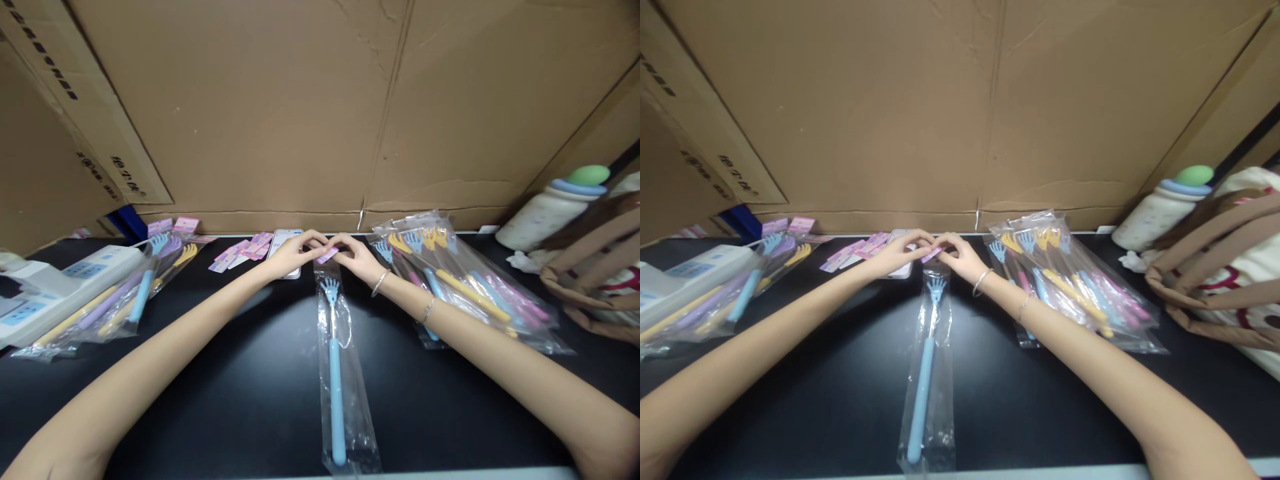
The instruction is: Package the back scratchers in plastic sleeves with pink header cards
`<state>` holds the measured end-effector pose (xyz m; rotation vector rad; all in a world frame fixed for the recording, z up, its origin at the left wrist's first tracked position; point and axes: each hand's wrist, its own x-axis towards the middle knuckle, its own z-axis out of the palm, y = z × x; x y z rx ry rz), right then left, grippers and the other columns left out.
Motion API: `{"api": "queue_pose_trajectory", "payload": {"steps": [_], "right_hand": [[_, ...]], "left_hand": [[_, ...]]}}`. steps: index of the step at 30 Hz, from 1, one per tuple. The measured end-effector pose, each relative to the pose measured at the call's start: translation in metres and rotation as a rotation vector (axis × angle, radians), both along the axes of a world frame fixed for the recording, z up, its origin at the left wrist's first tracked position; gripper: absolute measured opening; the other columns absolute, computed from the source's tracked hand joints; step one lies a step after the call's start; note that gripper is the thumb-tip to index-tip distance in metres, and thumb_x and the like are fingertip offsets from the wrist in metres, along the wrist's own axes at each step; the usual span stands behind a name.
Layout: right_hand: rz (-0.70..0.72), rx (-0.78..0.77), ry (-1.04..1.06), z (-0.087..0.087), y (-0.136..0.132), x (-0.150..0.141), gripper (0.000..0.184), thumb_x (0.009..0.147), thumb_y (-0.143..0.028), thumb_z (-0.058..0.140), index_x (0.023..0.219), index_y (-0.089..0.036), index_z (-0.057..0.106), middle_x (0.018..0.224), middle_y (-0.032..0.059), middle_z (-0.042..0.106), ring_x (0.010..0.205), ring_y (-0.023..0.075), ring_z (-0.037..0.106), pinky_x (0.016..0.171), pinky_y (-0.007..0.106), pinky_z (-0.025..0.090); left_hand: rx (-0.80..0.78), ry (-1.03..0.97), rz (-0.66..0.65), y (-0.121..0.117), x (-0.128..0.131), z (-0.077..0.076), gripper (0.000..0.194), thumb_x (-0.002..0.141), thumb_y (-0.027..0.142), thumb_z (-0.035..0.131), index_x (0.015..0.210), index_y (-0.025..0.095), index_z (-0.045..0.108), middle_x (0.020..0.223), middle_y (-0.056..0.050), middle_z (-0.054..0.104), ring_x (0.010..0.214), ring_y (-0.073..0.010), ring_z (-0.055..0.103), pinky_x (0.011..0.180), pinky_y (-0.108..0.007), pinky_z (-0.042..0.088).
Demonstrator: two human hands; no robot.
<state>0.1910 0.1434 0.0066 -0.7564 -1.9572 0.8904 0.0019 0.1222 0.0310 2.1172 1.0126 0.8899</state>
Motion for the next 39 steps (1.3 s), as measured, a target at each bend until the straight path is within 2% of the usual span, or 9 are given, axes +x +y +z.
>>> {"api": "queue_pose_trajectory", "payload": {"steps": [5,8,12,17,24,32,39], "right_hand": [[-0.181,0.091,-0.002,-0.005,0.003,0.005,0.013,0.079,-0.031,0.055,0.083,-0.019,0.056,0.094,0.0040,0.052,0.095,0.0176,0.053,0.086,0.033,0.041],[-0.246,0.121,-0.005,-0.003,0.002,0.006,0.009,0.077,-0.027,0.051,0.074,-0.019,0.053,0.088,0.0035,0.053,0.093,0.0181,0.051,0.089,0.034,0.038],[-0.294,0.066,0.017,-0.004,0.002,0.007,0.009,0.075,-0.024,0.046,0.069,-0.020,0.051,0.078,0.0018,0.054,0.087,0.0179,0.051,0.088,0.034,0.037],[-0.326,-0.039,0.053,-0.009,0.007,0.008,0.011,0.069,-0.025,0.043,0.069,-0.019,0.052,0.076,0.0017,0.056,0.082,0.0173,0.051,0.082,0.032,0.039],[-0.352,-0.166,0.090,-0.010,0.004,0.008,0.015,0.066,-0.029,0.043,0.070,-0.019,0.054,0.083,0.0022,0.060,0.084,0.0172,0.054,0.076,0.031,0.042],[-0.341,-0.185,0.112,-0.013,0.004,0.008,0.014,0.066,-0.032,0.048,0.070,-0.019,0.053,0.082,0.0023,0.061,0.083,0.0175,0.056,0.073,0.031,0.043],[-0.308,-0.209,0.133,-0.013,0.003,0.008,0.015,0.067,-0.033,0.051,0.070,-0.018,0.053,0.079,0.0024,0.060,0.082,0.0172,0.057,0.072,0.032,0.045]], "left_hand": [[0.124,0.046,0.098,0.005,-0.001,-0.009,0.025,0.088,0.033,0.045,0.103,0.017,0.057,0.107,-0.006,0.065,0.101,-0.0174,0.058,0.092,-0.032,0.042],[0.202,0.241,0.155,0.005,-0.002,-0.012,0.025,0.086,0.027,0.047,0.107,0.021,0.057,0.111,-0.004,0.064,0.108,-0.0200,0.054,0.097,-0.037,0.039],[0.268,0.519,0.200,-0.004,0.001,-0.013,0.032,0.084,0.029,0.049,0.114,0.023,0.057,0.111,-0.005,0.064,0.108,-0.0245,0.051,0.093,-0.042,0.040],[0.362,0.660,0.160,-0.012,0.009,-0.010,0.029,0.086,0.034,0.049,0.110,0.022,0.060,0.099,-0.005,0.067,0.104,-0.0258,0.051,0.088,-0.040,0.040],[0.383,0.722,0.119,-0.016,0.014,-0.011,0.029,0.084,0.043,0.054,0.102,0.022,0.063,0.094,-0.006,0.065,0.096,-0.0241,0.054,0.081,-0.035,0.041],[0.330,0.646,0.127,-0.015,0.014,-0.016,0.015,0.083,0.026,0.053,0.096,0.023,0.060,0.084,-0.001,0.065,0.089,-0.0203,0.055,0.070,-0.029,0.040],[0.334,0.656,0.140,-0.015,0.015,-0.017,0.015,0.086,0.022,0.048,0.095,0.022,0.060,0.081,-0.001,0.065,0.085,-0.0201,0.056,0.069,-0.029,0.040]]}}
